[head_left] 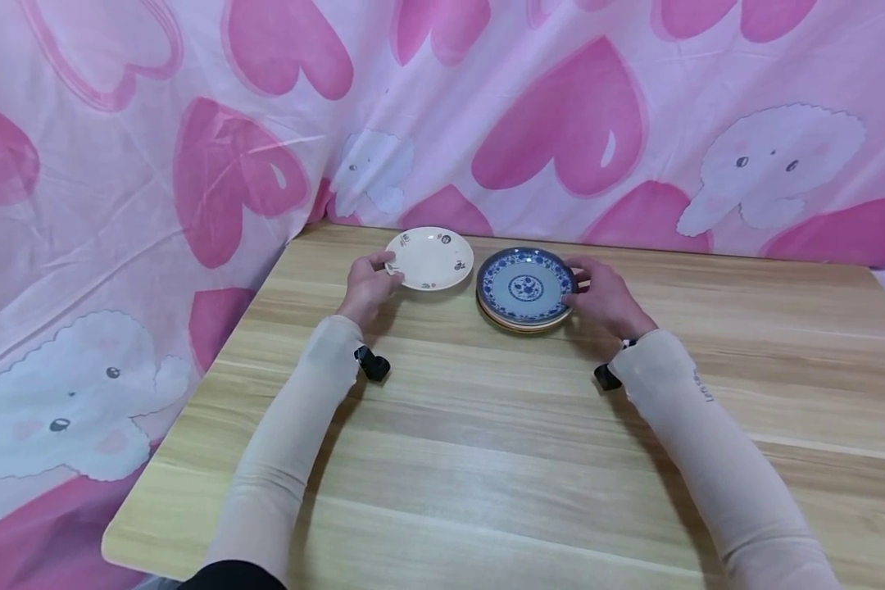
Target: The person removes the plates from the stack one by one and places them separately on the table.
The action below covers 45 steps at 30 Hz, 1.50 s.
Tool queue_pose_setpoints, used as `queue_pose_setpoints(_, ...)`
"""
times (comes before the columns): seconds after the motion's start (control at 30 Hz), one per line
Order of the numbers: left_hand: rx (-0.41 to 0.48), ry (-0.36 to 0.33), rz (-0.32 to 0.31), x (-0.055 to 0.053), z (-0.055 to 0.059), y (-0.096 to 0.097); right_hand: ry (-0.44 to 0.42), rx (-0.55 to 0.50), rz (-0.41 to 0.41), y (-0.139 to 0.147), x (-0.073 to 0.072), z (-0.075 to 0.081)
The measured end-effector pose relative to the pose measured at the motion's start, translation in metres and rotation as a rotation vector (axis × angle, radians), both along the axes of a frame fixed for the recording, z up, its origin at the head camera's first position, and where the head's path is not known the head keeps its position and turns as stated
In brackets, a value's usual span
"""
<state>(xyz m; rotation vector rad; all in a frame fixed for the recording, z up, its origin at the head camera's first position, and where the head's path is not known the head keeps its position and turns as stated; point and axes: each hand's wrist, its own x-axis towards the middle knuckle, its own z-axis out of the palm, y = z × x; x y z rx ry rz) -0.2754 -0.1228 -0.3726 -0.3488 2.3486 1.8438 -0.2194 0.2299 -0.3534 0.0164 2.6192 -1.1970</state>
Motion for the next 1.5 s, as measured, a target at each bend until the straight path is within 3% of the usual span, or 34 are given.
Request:
queue_pose_setpoints(0.4,-0.022,-0.015,-0.018,-0.002,-0.001,0.0,0.002,0.013,0.013,0.001,0.0,0.0)
queue_pose_setpoints(0.57,-0.025,-0.039,-0.052,-0.001,0.001,0.0,0.002,0.016,0.007,0.001,0.0,0.0)
queue_pose_setpoints(0.87,-0.118,-0.086,-0.117,0.001,0.003,-0.005,0.001,0.024,0.007,0.001,0.002,0.002)
queue_pose_setpoints(1.07,-0.171,-0.116,-0.172,0.001,0.01,-0.008,0.015,0.027,0.002,0.002,0.001,0.002)
queue_pose_setpoints(1.3,-0.195,-0.129,-0.159,0.002,0.018,-0.004,0.029,0.013,-0.004,0.004,0.0,0.002)
queue_pose_setpoints(1.5,-0.243,-0.178,-0.157,0.003,0.021,-0.006,0.013,0.009,-0.001,0.006,0.002,0.003)
